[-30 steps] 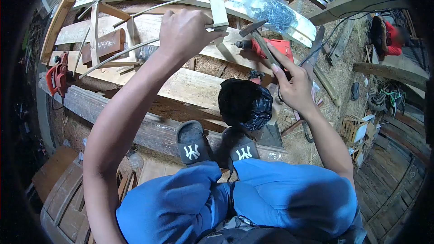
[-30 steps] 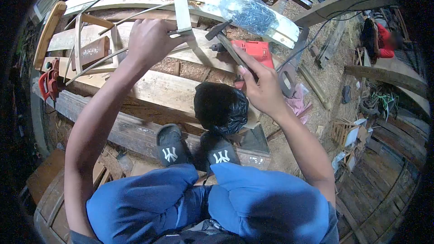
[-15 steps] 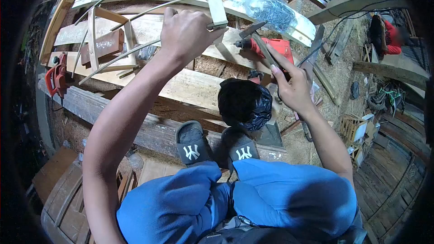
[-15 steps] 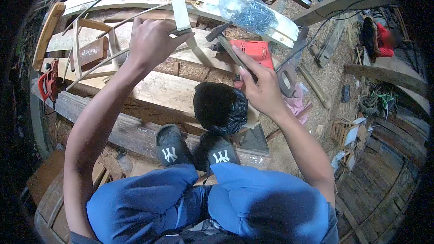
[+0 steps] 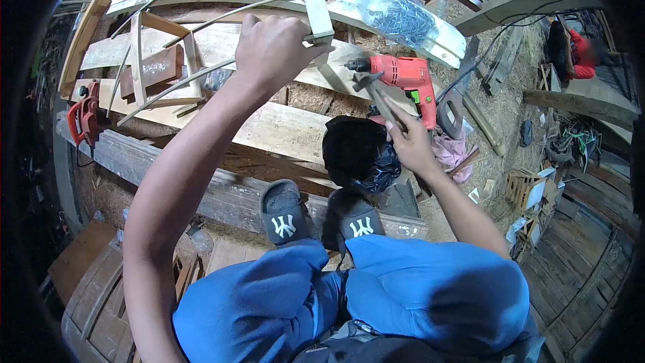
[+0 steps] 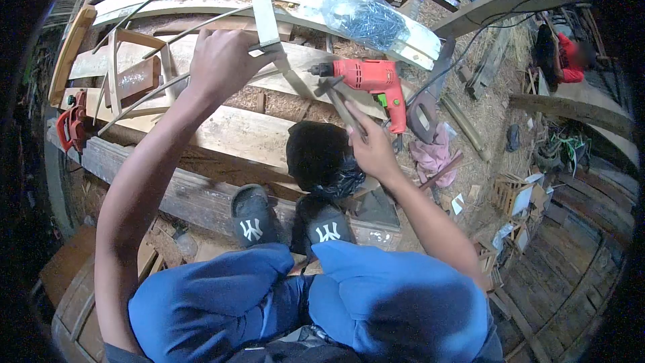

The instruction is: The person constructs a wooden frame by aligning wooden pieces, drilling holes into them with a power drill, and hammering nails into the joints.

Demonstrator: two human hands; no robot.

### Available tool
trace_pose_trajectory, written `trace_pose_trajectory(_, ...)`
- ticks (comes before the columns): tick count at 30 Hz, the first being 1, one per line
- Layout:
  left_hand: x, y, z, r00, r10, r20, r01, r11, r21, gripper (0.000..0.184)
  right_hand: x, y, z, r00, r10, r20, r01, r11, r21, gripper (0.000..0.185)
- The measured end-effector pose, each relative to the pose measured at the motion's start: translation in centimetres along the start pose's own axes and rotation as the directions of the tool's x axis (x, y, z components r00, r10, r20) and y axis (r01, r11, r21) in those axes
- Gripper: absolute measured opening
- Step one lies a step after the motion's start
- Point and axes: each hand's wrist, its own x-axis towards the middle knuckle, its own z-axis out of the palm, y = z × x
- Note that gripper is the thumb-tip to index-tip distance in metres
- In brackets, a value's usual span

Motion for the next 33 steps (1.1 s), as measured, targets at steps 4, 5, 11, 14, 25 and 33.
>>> trace_pose_trajectory(4, 0.2, -0.9, 0.0, 0.998, 0.019, 0.056, -0.014, 0.996, -0.09, 0.023, -0.2, 3.7, 1.4, 0.998, 0.016, -0.058, -0.018, 0.999, -0.04, 0.04)
trace_pose_trajectory(5, 0.1, -0.9, 0.0, 0.998, 0.02, 0.056, -0.015, 0.996, -0.092, 0.023, -0.1, 4.4, 1.6, 0.998, 0.034, -0.06, -0.037, 0.997, -0.062, 0.037)
trace_pose_trajectory(11, -0.2, -1.0, -0.6, 0.996, 0.066, 0.051, -0.059, 0.99, -0.129, 0.021, 0.5, 5.3, 2.4, 0.984, 0.142, -0.105, -0.147, 0.988, -0.039, 0.029)
trace_pose_trajectory(14, -0.3, -1.3, -0.6, 0.994, 0.104, 0.024, -0.1, 0.986, -0.137, 0.022, 0.7, 5.4, 2.7, 0.981, 0.098, -0.166, -0.124, 0.981, -0.151, 0.025)
trace_pose_trajectory(25, -1.2, -2.5, -0.7, 0.985, 0.174, 0.004, -0.168, 0.953, -0.251, 0.017, 0.9, 4.4, 2.1, 0.99, -0.082, -0.114, -0.011, 0.761, -0.648, 0.027)
trace_pose_trajectory(33, -1.5, -2.8, -2.4, 0.98, 0.184, 0.073, -0.162, 0.958, -0.237, 0.015, 7.2, -3.1, 1.4, 0.88, -0.475, -0.007, 0.45, 0.837, -0.31, 0.04)
